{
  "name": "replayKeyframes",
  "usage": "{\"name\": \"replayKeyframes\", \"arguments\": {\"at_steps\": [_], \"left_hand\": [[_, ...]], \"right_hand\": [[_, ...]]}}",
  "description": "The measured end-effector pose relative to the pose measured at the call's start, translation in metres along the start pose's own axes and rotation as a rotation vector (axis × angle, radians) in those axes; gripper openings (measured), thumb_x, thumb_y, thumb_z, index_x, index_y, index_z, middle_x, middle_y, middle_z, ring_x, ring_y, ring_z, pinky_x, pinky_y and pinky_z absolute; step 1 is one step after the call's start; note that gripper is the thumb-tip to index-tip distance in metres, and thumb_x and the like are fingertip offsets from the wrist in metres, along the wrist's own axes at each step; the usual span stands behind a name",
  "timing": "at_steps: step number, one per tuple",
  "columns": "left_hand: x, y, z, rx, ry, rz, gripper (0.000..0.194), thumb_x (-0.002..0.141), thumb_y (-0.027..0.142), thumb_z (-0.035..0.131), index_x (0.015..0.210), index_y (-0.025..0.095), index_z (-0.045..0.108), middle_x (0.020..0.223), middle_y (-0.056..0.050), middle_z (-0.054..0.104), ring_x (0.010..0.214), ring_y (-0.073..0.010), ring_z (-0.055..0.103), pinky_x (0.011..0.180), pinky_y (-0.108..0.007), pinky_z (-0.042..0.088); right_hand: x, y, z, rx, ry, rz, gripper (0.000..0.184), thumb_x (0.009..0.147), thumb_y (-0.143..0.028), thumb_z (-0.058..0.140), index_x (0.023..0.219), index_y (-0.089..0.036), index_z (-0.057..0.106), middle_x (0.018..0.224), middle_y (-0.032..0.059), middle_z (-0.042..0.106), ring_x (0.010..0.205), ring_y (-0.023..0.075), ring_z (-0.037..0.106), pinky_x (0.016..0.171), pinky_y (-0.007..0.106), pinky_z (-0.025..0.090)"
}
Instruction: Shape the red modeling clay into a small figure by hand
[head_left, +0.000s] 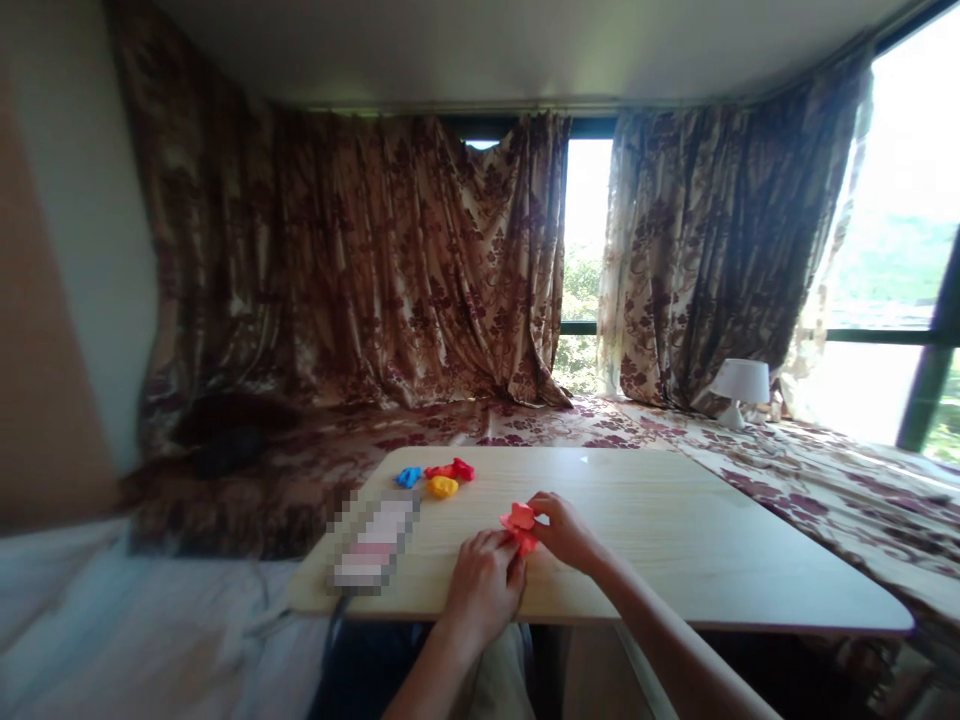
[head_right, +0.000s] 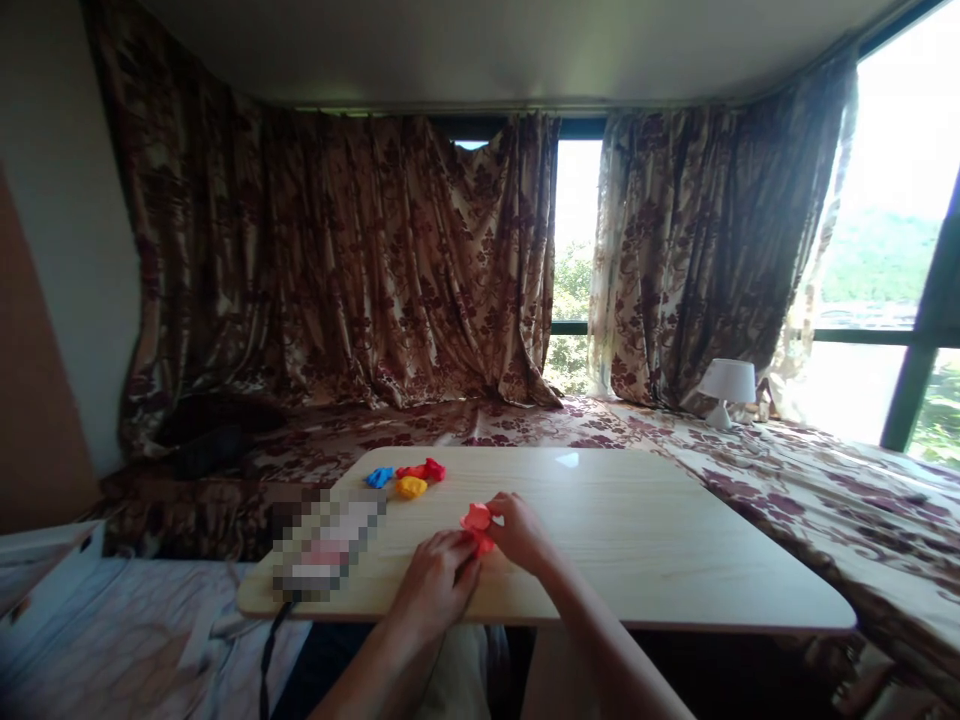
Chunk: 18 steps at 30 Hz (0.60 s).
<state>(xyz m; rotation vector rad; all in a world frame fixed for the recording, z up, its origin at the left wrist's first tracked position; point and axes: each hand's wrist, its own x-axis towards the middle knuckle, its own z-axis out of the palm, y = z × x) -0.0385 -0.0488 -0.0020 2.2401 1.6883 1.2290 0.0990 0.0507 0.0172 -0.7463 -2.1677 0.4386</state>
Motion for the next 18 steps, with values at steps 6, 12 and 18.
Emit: {"name": "replayKeyframes", "arguments": {"at_steps": [6, 12, 18], "left_hand": [[-0.003, 0.007, -0.004, 0.044, -0.005, -0.031, 0.027, 0.081, 0.031, 0.046, 0.097, 0.025, 0.066, 0.105, -0.008, 0.064, 0.099, -0.0248, 0.051, 0.087, -0.036, 0.033], [-0.003, 0.008, -0.005, 0.008, -0.013, -0.038, 0.027, 0.080, 0.033, 0.047, 0.098, 0.024, 0.066, 0.106, -0.009, 0.063, 0.100, -0.0251, 0.050, 0.089, -0.036, 0.032], [-0.002, 0.010, -0.005, 0.135, -0.075, -0.080, 0.029, 0.083, 0.034, 0.043, 0.100, 0.024, 0.064, 0.109, -0.006, 0.061, 0.104, -0.0227, 0.048, 0.092, -0.035, 0.032]], "right_hand": [[0.005, 0.001, -0.001, 0.054, -0.074, 0.001, 0.013, 0.069, -0.015, 0.059, 0.062, -0.019, 0.068, 0.070, 0.0024, 0.063, 0.066, 0.0159, 0.054, 0.062, 0.025, 0.039], [0.007, 0.008, 0.000, 0.152, -0.132, 0.127, 0.014, 0.067, -0.016, 0.054, 0.056, -0.015, 0.063, 0.062, -0.0005, 0.056, 0.058, 0.0116, 0.046, 0.053, 0.021, 0.034], [0.013, 0.010, -0.001, 0.176, -0.216, 0.295, 0.026, 0.066, -0.032, 0.059, 0.049, -0.015, 0.050, 0.046, -0.0073, 0.033, 0.048, 0.0065, 0.028, 0.045, 0.021, 0.021]]}}
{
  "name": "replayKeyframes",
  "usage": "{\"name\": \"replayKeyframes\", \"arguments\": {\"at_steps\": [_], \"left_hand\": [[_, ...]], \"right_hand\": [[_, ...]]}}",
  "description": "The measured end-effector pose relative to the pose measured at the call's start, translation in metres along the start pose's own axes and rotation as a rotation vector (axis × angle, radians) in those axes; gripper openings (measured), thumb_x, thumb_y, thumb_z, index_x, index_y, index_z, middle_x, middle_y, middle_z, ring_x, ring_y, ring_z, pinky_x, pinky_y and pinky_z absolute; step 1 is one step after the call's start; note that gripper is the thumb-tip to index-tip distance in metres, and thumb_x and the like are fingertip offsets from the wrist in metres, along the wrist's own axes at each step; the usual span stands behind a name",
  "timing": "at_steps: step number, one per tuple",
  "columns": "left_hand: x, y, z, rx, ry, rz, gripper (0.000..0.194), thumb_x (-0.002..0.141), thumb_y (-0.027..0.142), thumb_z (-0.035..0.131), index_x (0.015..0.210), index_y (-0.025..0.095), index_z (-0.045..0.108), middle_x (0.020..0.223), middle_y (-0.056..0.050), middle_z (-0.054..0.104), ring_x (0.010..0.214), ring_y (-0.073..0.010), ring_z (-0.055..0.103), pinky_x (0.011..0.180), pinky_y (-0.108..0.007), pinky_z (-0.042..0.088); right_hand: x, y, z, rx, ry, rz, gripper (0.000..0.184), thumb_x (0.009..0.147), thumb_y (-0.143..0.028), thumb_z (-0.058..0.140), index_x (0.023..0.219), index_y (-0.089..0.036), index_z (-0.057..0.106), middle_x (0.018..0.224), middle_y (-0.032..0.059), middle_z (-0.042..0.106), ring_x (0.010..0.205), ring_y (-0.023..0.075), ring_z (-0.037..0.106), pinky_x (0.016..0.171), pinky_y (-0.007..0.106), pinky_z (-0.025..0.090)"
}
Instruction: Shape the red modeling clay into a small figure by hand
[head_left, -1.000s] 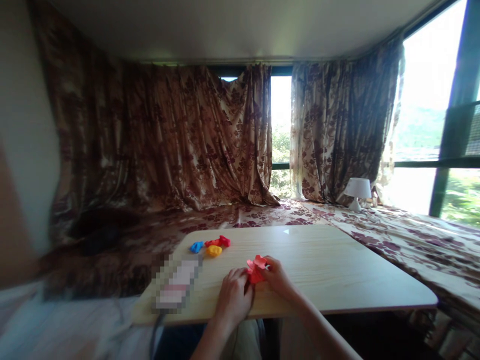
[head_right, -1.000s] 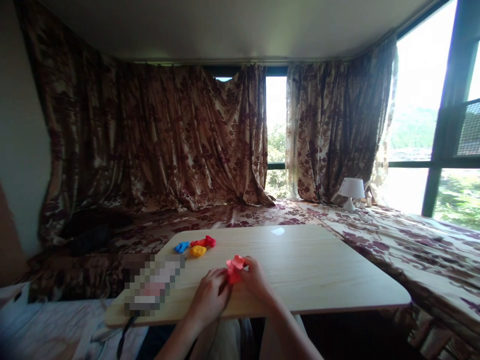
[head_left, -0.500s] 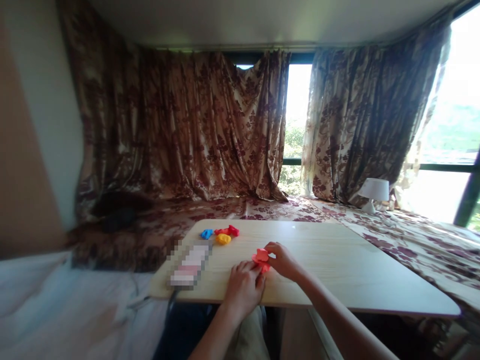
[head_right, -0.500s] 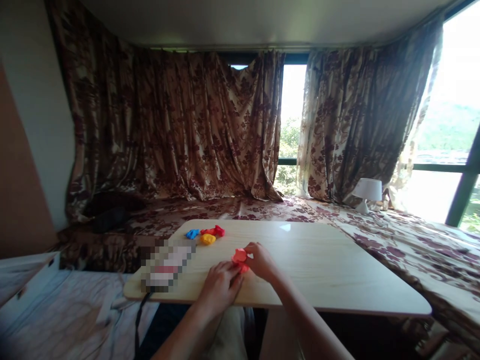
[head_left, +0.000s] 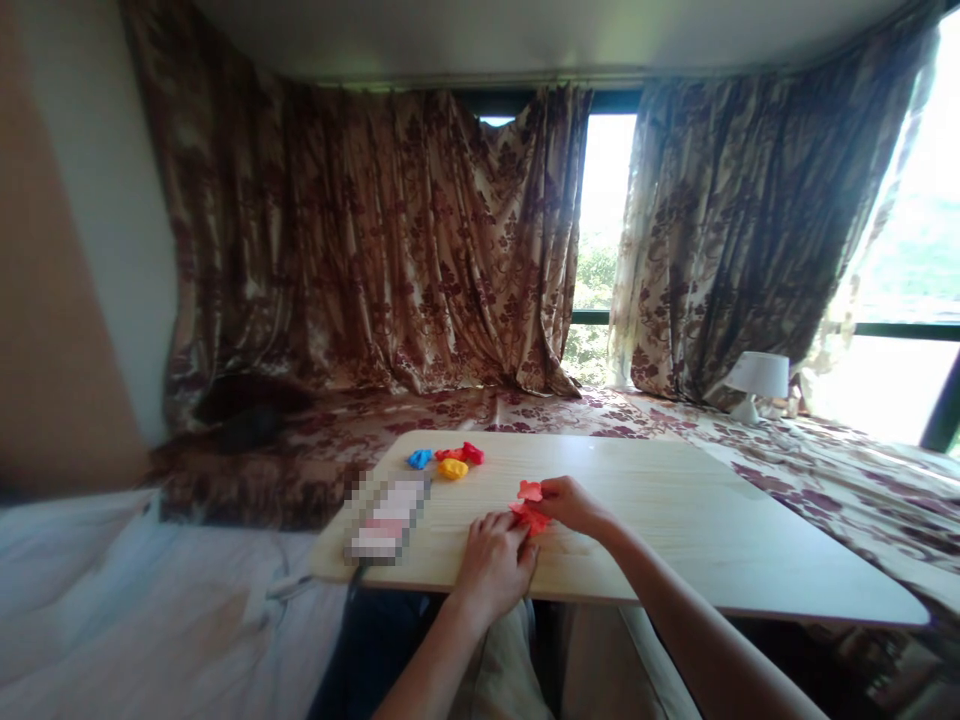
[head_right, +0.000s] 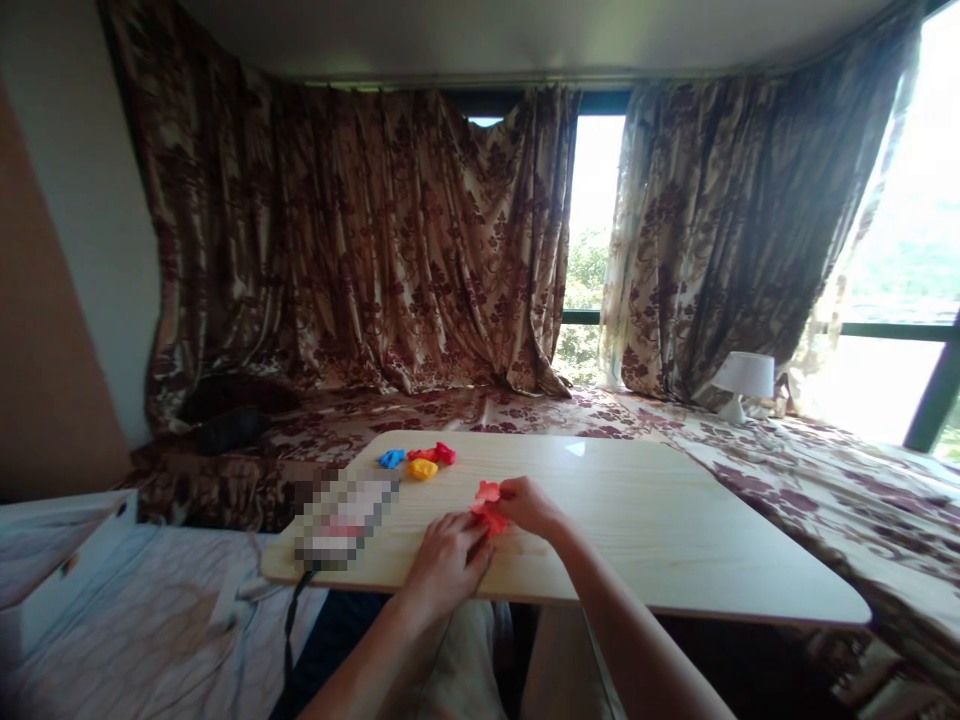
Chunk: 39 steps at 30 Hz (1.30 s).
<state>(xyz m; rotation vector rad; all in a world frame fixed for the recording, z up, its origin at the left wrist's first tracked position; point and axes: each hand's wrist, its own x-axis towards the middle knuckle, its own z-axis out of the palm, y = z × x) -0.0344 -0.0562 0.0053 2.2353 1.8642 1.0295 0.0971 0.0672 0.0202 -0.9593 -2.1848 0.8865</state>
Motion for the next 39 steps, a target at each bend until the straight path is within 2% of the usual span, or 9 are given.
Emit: {"name": "replayKeyframes", "arguments": {"at_steps": [4, 14, 19, 23, 25, 28, 30, 34, 39], "left_hand": [[0.000, 0.000, -0.001, 0.056, -0.007, 0.023, 0.030, 0.083, 0.033, 0.042, 0.102, 0.025, 0.063, 0.109, -0.005, 0.061, 0.104, -0.0217, 0.048, 0.092, -0.035, 0.034], [-0.002, -0.002, 0.001, -0.047, 0.074, 0.073, 0.029, 0.078, 0.025, 0.050, 0.104, 0.025, 0.064, 0.111, -0.007, 0.060, 0.106, -0.0226, 0.050, 0.094, -0.037, 0.038], [-0.003, -0.015, -0.002, -0.110, 0.237, 0.097, 0.027, 0.082, 0.020, 0.045, 0.097, 0.023, 0.067, 0.101, -0.008, 0.064, 0.097, -0.0210, 0.055, 0.088, -0.037, 0.044], [0.015, -0.028, -0.003, -0.101, 0.385, 0.066, 0.022, 0.080, 0.020, 0.048, 0.090, 0.018, 0.068, 0.091, -0.008, 0.065, 0.091, -0.0214, 0.057, 0.085, -0.038, 0.047], [0.028, -0.032, -0.001, -0.122, 0.450, 0.047, 0.022, 0.078, 0.017, 0.049, 0.090, 0.017, 0.067, 0.090, -0.008, 0.066, 0.091, -0.0214, 0.058, 0.086, -0.039, 0.047], [0.042, -0.031, 0.005, -0.185, 0.540, 0.027, 0.025, 0.078, 0.017, 0.047, 0.094, 0.016, 0.065, 0.097, -0.009, 0.065, 0.098, -0.0217, 0.057, 0.091, -0.040, 0.044], [0.044, -0.028, 0.010, -0.228, 0.567, 0.029, 0.026, 0.079, 0.017, 0.045, 0.096, 0.016, 0.064, 0.100, -0.009, 0.064, 0.100, -0.0218, 0.056, 0.093, -0.041, 0.043], [0.040, -0.029, 0.016, -0.321, 0.512, -0.029, 0.028, 0.075, 0.016, 0.046, 0.097, 0.017, 0.064, 0.097, -0.009, 0.065, 0.098, -0.0222, 0.056, 0.093, -0.042, 0.042], [0.040, -0.039, 0.024, -0.533, 0.357, -0.198, 0.048, 0.067, 0.013, 0.051, 0.116, 0.015, 0.053, 0.104, -0.009, 0.063, 0.103, -0.0215, 0.056, 0.095, -0.039, 0.039]], "right_hand": [[0.000, -0.004, -0.004, -0.002, -0.037, 0.029, 0.032, 0.067, -0.038, 0.059, 0.047, -0.016, 0.047, 0.045, -0.0076, 0.029, 0.048, 0.0064, 0.026, 0.045, 0.022, 0.017], [-0.009, -0.012, -0.008, 0.118, -0.042, 0.058, 0.033, 0.070, -0.039, 0.056, 0.049, -0.014, 0.052, 0.044, -0.0067, 0.036, 0.047, 0.0067, 0.030, 0.045, 0.021, 0.022], [-0.010, -0.008, -0.015, 0.135, 0.008, -0.044, 0.028, 0.070, -0.033, 0.057, 0.049, -0.014, 0.056, 0.044, -0.0064, 0.040, 0.048, 0.0073, 0.034, 0.047, 0.020, 0.025], [-0.012, 0.000, -0.011, 0.195, 0.039, -0.069, 0.020, 0.068, -0.027, 0.056, 0.054, -0.014, 0.063, 0.049, -0.0035, 0.051, 0.052, 0.0098, 0.043, 0.050, 0.021, 0.033], [-0.012, 0.008, -0.004, 0.259, 0.123, -0.085, 0.017, 0.067, -0.028, 0.057, 0.065, -0.015, 0.068, 0.059, -0.0001, 0.060, 0.058, 0.0129, 0.051, 0.054, 0.023, 0.039], [-0.011, 0.024, 0.009, 0.397, 0.519, -0.035, 0.032, 0.065, -0.035, 0.057, 0.085, -0.014, 0.069, 0.078, 0.0083, 0.068, 0.066, 0.0181, 0.058, 0.061, 0.029, 0.046], [-0.011, 0.033, 0.015, 0.441, 0.642, 0.008, 0.038, 0.065, -0.037, 0.055, 0.091, -0.012, 0.068, 0.079, 0.0100, 0.068, 0.064, 0.0185, 0.059, 0.060, 0.031, 0.047], [-0.015, 0.039, 0.018, 0.455, 0.703, 0.028, 0.037, 0.066, -0.035, 0.053, 0.093, -0.014, 0.067, 0.078, 0.0086, 0.067, 0.062, 0.0178, 0.060, 0.056, 0.030, 0.048], [-0.023, 0.030, 0.014, 0.398, 0.653, -0.014, 0.031, 0.063, -0.027, 0.050, 0.086, -0.014, 0.068, 0.079, 0.0083, 0.067, 0.071, 0.0195, 0.062, 0.065, 0.031, 0.049]]}}
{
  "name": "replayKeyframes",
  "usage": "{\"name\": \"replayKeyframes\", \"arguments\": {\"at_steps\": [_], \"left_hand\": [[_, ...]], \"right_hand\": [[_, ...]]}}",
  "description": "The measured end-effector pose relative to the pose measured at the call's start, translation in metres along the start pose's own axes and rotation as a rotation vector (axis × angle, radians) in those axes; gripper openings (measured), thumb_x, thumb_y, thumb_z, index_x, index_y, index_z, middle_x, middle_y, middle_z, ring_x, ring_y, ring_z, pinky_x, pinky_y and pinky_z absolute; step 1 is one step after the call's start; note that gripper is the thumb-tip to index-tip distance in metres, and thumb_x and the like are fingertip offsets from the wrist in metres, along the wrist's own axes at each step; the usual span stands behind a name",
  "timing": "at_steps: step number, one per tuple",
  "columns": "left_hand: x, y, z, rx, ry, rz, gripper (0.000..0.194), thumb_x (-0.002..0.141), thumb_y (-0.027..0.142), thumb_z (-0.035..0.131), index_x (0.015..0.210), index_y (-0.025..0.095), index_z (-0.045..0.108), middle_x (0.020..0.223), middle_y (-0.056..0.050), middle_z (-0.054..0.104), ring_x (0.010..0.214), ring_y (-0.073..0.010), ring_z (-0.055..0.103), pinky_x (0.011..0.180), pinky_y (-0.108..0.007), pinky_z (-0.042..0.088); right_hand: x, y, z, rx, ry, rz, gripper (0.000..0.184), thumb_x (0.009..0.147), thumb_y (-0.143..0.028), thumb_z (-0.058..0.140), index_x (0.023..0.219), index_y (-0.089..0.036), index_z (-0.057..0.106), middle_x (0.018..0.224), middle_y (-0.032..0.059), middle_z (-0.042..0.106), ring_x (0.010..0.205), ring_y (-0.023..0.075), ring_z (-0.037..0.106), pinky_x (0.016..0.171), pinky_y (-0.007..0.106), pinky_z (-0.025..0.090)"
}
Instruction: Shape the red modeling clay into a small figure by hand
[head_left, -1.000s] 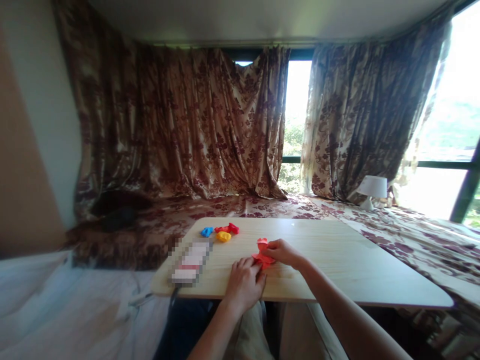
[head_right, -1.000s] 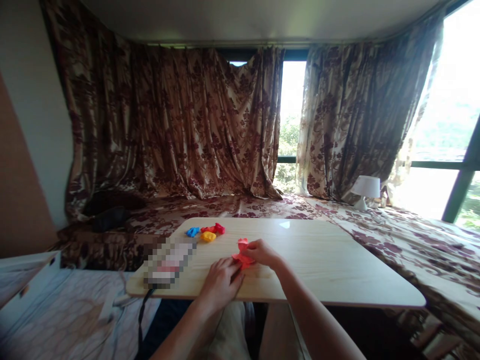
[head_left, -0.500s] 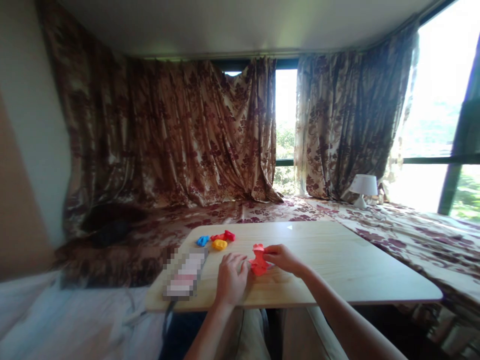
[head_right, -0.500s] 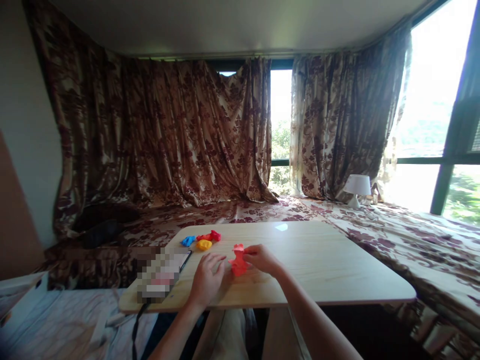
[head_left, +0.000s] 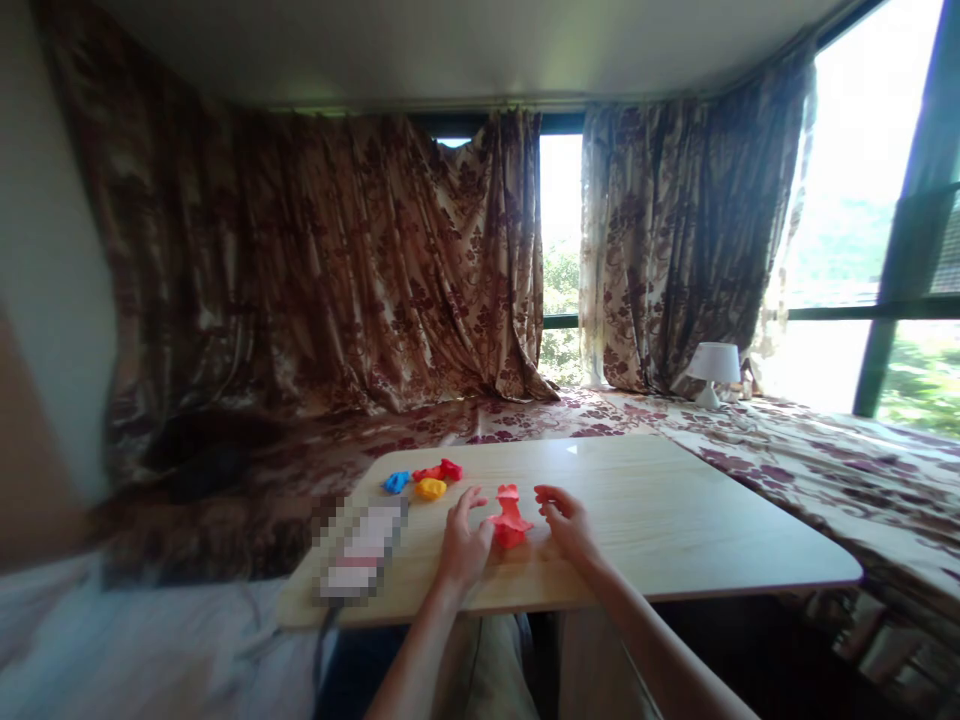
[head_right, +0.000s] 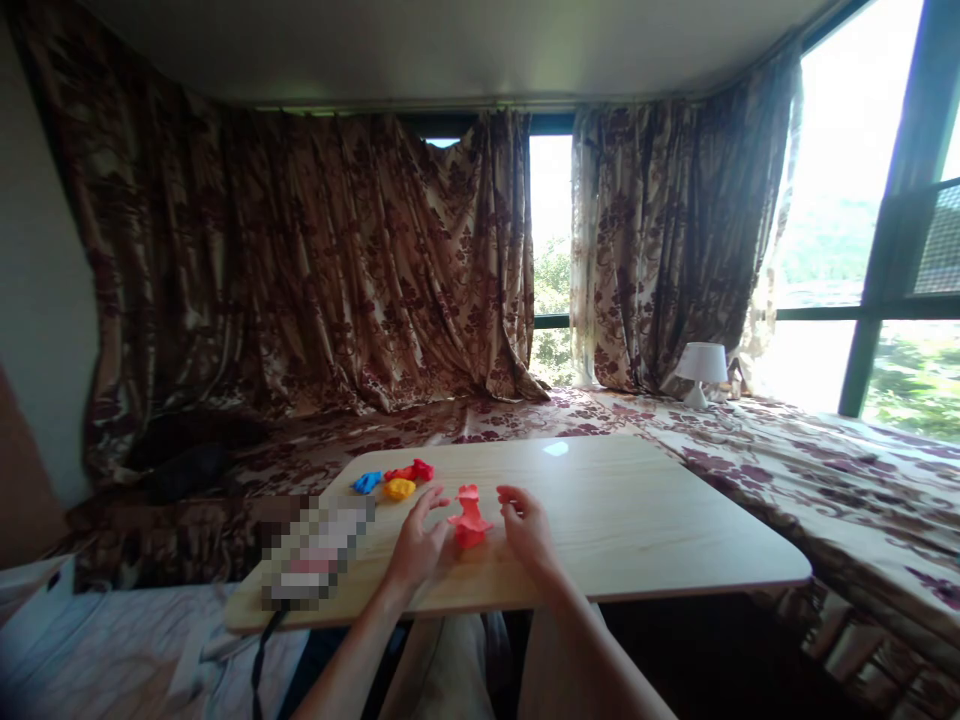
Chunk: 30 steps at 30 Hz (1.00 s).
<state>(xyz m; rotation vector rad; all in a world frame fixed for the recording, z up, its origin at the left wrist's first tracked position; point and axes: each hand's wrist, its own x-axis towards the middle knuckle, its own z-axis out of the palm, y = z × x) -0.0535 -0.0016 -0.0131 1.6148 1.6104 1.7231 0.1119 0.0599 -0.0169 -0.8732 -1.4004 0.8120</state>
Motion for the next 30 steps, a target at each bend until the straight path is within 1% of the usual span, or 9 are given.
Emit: {"name": "replayKeyframes", "arguments": {"at_steps": [4, 6, 9, 12, 15, 17, 20, 24, 30], "left_hand": [[0.003, -0.005, 0.005, -0.029, -0.056, -0.001, 0.053, 0.065, 0.011, 0.053, 0.117, 0.017, 0.050, 0.102, -0.008, 0.063, 0.101, -0.0196, 0.057, 0.095, -0.036, 0.039], [0.003, -0.003, 0.004, 0.012, -0.015, 0.009, 0.045, 0.064, 0.014, 0.056, 0.109, 0.017, 0.055, 0.100, -0.007, 0.063, 0.099, -0.0201, 0.057, 0.093, -0.037, 0.040], [-0.004, 0.005, -0.005, 0.124, 0.103, 0.050, 0.022, 0.066, 0.023, 0.057, 0.087, 0.017, 0.059, 0.088, -0.007, 0.063, 0.090, -0.0230, 0.057, 0.087, -0.040, 0.043], [-0.017, 0.015, -0.015, 0.211, 0.161, 0.176, 0.012, 0.073, 0.026, 0.052, 0.077, 0.019, 0.060, 0.081, -0.007, 0.063, 0.085, -0.0239, 0.057, 0.083, -0.041, 0.044], [-0.028, 0.021, -0.017, 0.262, -0.044, 0.264, 0.015, 0.076, 0.022, 0.048, 0.076, 0.020, 0.064, 0.080, -0.007, 0.065, 0.084, -0.0232, 0.058, 0.079, -0.039, 0.046], [-0.031, 0.022, -0.014, 0.285, -0.119, 0.282, 0.018, 0.076, 0.020, 0.049, 0.078, 0.020, 0.066, 0.085, -0.008, 0.067, 0.086, -0.0235, 0.058, 0.082, -0.040, 0.046], [-0.026, 0.016, -0.006, 0.260, -0.083, 0.209, 0.019, 0.076, 0.023, 0.051, 0.082, 0.020, 0.069, 0.087, -0.009, 0.068, 0.087, -0.0246, 0.059, 0.084, -0.042, 0.046], [-0.013, 0.011, 0.003, 0.115, 0.061, 0.090, 0.026, 0.073, 0.033, 0.056, 0.088, 0.016, 0.069, 0.093, -0.012, 0.068, 0.094, -0.0266, 0.059, 0.090, -0.044, 0.043], [-0.004, 0.024, 0.015, -0.148, 0.127, -0.032, 0.034, 0.071, 0.041, 0.060, 0.094, 0.016, 0.064, 0.100, -0.011, 0.066, 0.102, -0.0261, 0.057, 0.094, -0.042, 0.039]], "right_hand": [[-0.006, -0.013, 0.001, -0.060, -0.111, -0.052, 0.026, 0.067, -0.026, 0.052, 0.083, -0.015, 0.069, 0.089, 0.0094, 0.067, 0.079, 0.0201, 0.061, 0.070, 0.031, 0.049], [-0.008, -0.017, 0.001, -0.068, -0.171, -0.062, 0.026, 0.069, -0.027, 0.053, 0.086, -0.015, 0.070, 0.094, 0.0094, 0.065, 0.081, 0.0197, 0.061, 0.070, 0.030, 0.050], [-0.010, -0.018, 0.002, -0.108, -0.214, -0.064, 0.026, 0.073, -0.029, 0.054, 0.086, -0.015, 0.070, 0.092, 0.0085, 0.064, 0.083, 0.0191, 0.061, 0.069, 0.027, 0.049], [-0.008, -0.017, 0.004, -0.172, -0.236, -0.060, 0.025, 0.076, -0.031, 0.052, 0.079, -0.015, 0.071, 0.087, 0.0073, 0.064, 0.080, 0.0182, 0.060, 0.067, 0.026, 0.047], [-0.004, -0.017, 0.009, -0.211, -0.268, -0.081, 0.025, 0.076, -0.028, 0.051, 0.068, -0.014, 0.070, 0.075, 0.0048, 0.064, 0.073, 0.0166, 0.058, 0.065, 0.024, 0.044], [-0.001, -0.019, 0.014, -0.219, -0.293, -0.076, 0.025, 0.074, -0.026, 0.054, 0.058, -0.013, 0.067, 0.060, 0.0019, 0.060, 0.064, 0.0147, 0.054, 0.059, 0.023, 0.040], [0.003, -0.022, 0.021, -0.160, -0.303, -0.012, 0.027, 0.072, -0.026, 0.055, 0.052, -0.011, 0.063, 0.048, -0.0015, 0.052, 0.054, 0.0118, 0.048, 0.052, 0.022, 0.034], [0.006, -0.034, 0.025, -0.011, -0.202, 0.033, 0.028, 0.072, -0.032, 0.052, 0.056, -0.012, 0.063, 0.049, -0.0020, 0.051, 0.052, 0.0111, 0.045, 0.050, 0.022, 0.032], [0.005, -0.055, 0.027, 0.045, -0.103, 0.011, 0.028, 0.070, -0.037, 0.056, 0.060, -0.012, 0.065, 0.053, 0.0001, 0.054, 0.054, 0.0130, 0.048, 0.052, 0.023, 0.035]]}}
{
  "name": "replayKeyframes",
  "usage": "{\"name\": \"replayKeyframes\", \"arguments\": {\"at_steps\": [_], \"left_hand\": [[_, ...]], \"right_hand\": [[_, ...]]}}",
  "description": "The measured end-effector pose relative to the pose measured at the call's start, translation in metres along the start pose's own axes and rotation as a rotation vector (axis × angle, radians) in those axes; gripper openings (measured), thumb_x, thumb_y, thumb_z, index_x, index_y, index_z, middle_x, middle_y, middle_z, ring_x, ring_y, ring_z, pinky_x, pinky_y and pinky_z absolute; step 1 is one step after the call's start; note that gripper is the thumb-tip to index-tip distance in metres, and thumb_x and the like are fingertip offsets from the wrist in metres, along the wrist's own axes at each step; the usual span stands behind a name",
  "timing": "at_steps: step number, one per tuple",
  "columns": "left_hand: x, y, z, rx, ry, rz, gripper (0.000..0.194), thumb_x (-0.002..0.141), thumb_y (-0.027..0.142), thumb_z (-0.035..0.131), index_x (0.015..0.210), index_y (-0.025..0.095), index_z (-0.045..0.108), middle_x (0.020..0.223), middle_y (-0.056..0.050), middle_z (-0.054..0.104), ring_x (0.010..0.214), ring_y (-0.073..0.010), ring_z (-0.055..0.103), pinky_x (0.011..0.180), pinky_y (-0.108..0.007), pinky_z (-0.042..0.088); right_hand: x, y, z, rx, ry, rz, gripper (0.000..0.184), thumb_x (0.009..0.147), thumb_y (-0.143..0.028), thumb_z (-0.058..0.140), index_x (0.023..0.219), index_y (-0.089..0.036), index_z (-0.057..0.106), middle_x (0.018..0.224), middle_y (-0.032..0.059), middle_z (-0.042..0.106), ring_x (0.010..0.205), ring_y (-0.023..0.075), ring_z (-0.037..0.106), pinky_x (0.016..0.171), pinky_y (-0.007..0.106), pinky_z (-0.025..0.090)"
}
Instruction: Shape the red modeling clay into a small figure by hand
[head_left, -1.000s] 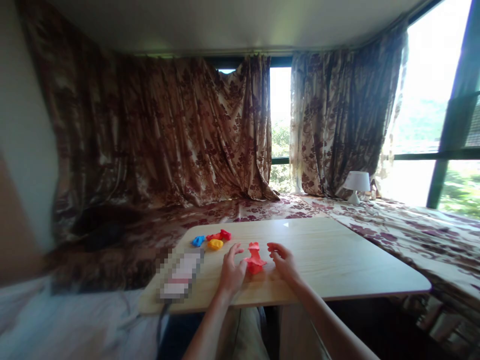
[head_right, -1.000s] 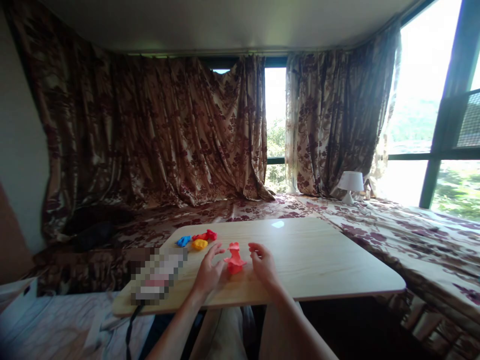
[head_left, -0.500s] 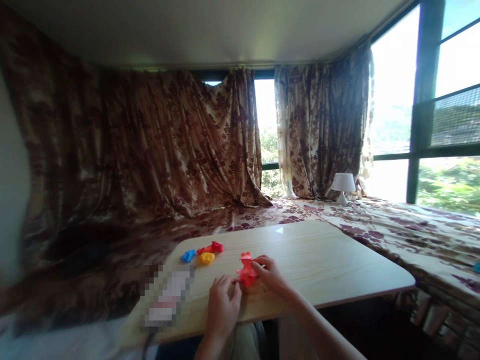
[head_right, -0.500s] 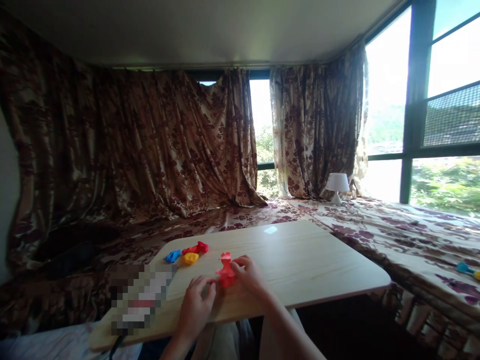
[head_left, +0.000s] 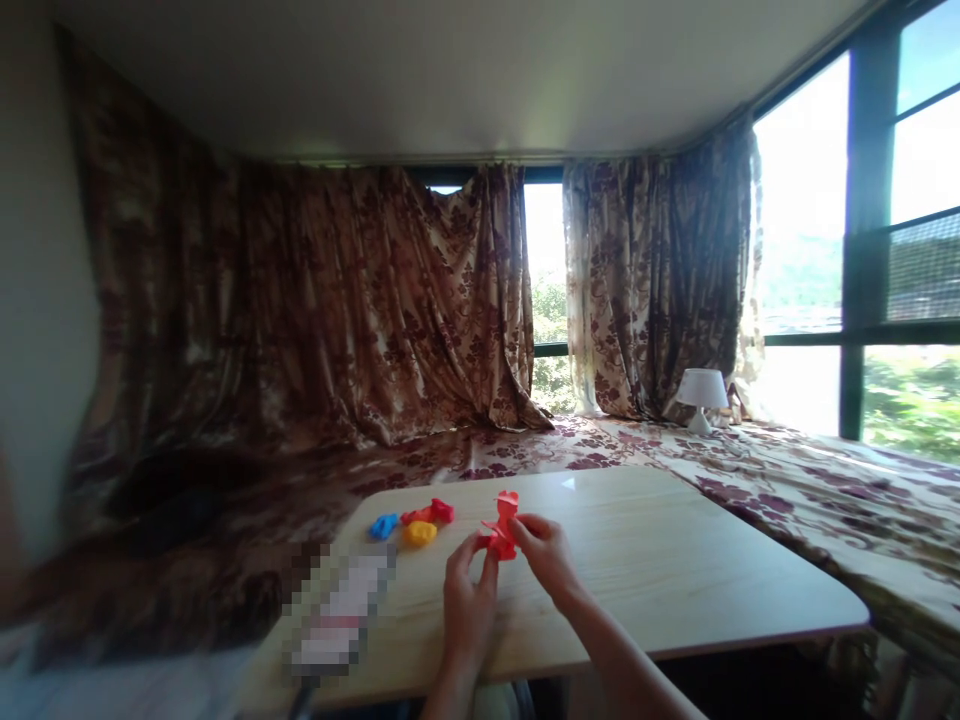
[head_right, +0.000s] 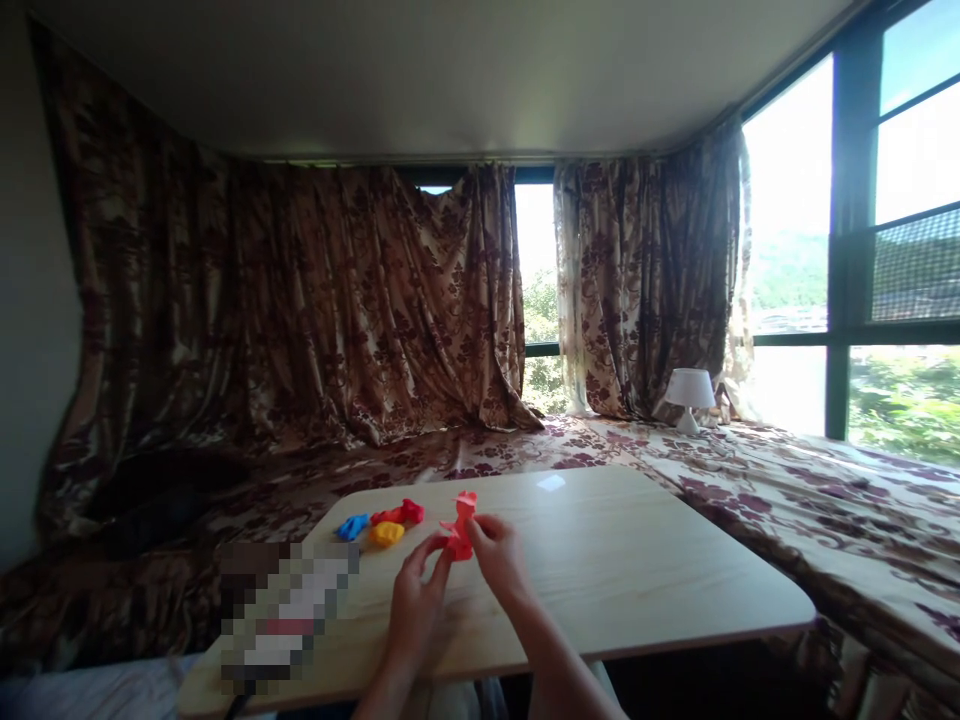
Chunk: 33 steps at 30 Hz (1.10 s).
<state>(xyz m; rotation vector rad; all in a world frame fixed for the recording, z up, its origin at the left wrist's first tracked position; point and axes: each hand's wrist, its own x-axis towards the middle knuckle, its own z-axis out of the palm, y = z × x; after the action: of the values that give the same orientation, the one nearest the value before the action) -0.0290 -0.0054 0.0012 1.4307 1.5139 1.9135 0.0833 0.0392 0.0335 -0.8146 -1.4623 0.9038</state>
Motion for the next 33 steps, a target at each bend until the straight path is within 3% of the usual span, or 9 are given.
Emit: {"name": "replayKeyframes", "arguments": {"at_steps": [4, 9, 13, 21, 29, 33], "left_hand": [[-0.001, 0.003, 0.005, -0.114, -0.081, -0.048, 0.032, 0.072, 0.040, 0.061, 0.093, 0.017, 0.056, 0.100, -0.010, 0.064, 0.100, -0.0235, 0.058, 0.093, -0.041, 0.039], [0.001, -0.006, 0.011, -0.248, -0.101, -0.079, 0.028, 0.069, 0.035, 0.064, 0.084, 0.018, 0.049, 0.086, -0.005, 0.063, 0.084, -0.0188, 0.061, 0.075, -0.031, 0.046], [0.002, -0.007, 0.011, -0.188, -0.137, -0.083, 0.020, 0.071, 0.032, 0.061, 0.082, 0.017, 0.051, 0.076, -0.002, 0.061, 0.073, -0.0163, 0.059, 0.068, -0.028, 0.046], [0.000, 0.001, 0.008, -0.156, -0.080, -0.073, 0.019, 0.069, 0.030, 0.060, 0.080, 0.016, 0.056, 0.071, -0.002, 0.061, 0.067, -0.0151, 0.056, 0.065, -0.026, 0.045], [0.000, -0.003, 0.009, -0.092, -0.066, -0.104, 0.022, 0.067, 0.036, 0.062, 0.074, 0.015, 0.058, 0.065, -0.002, 0.062, 0.060, -0.0143, 0.055, 0.058, -0.024, 0.042], [0.002, -0.002, 0.007, -0.068, -0.082, -0.098, 0.019, 0.068, 0.034, 0.061, 0.069, 0.015, 0.059, 0.059, 0.000, 0.058, 0.056, -0.0127, 0.050, 0.054, -0.023, 0.039]], "right_hand": [[-0.001, 0.007, 0.005, -0.022, -0.003, -0.023, 0.029, 0.071, -0.037, 0.055, 0.059, -0.012, 0.064, 0.055, 0.0011, 0.055, 0.056, 0.0134, 0.049, 0.052, 0.023, 0.037], [-0.002, 0.021, 0.010, -0.061, -0.027, -0.039, 0.030, 0.073, -0.038, 0.054, 0.063, -0.012, 0.066, 0.056, 0.0017, 0.057, 0.058, 0.0147, 0.051, 0.055, 0.024, 0.040], [-0.003, 0.024, 0.008, -0.161, -0.007, -0.103, 0.029, 0.075, -0.035, 0.053, 0.062, -0.014, 0.067, 0.061, 0.0027, 0.060, 0.060, 0.0148, 0.053, 0.057, 0.024, 0.041], [-0.010, 0.005, 0.004, -0.448, 0.004, -0.218, 0.026, 0.080, -0.031, 0.050, 0.064, -0.018, 0.066, 0.067, 0.0022, 0.060, 0.059, 0.0126, 0.054, 0.058, 0.023, 0.038], [-0.014, 0.009, 0.006, -0.520, 0.044, -0.212, 0.025, 0.080, -0.031, 0.050, 0.064, -0.019, 0.065, 0.068, 0.0026, 0.060, 0.059, 0.0131, 0.054, 0.059, 0.023, 0.038], [-0.013, -0.003, 0.006, -0.597, 0.021, -0.239, 0.024, 0.081, -0.030, 0.051, 0.065, -0.020, 0.067, 0.069, 0.0027, 0.061, 0.061, 0.0136, 0.055, 0.058, 0.024, 0.036]]}}
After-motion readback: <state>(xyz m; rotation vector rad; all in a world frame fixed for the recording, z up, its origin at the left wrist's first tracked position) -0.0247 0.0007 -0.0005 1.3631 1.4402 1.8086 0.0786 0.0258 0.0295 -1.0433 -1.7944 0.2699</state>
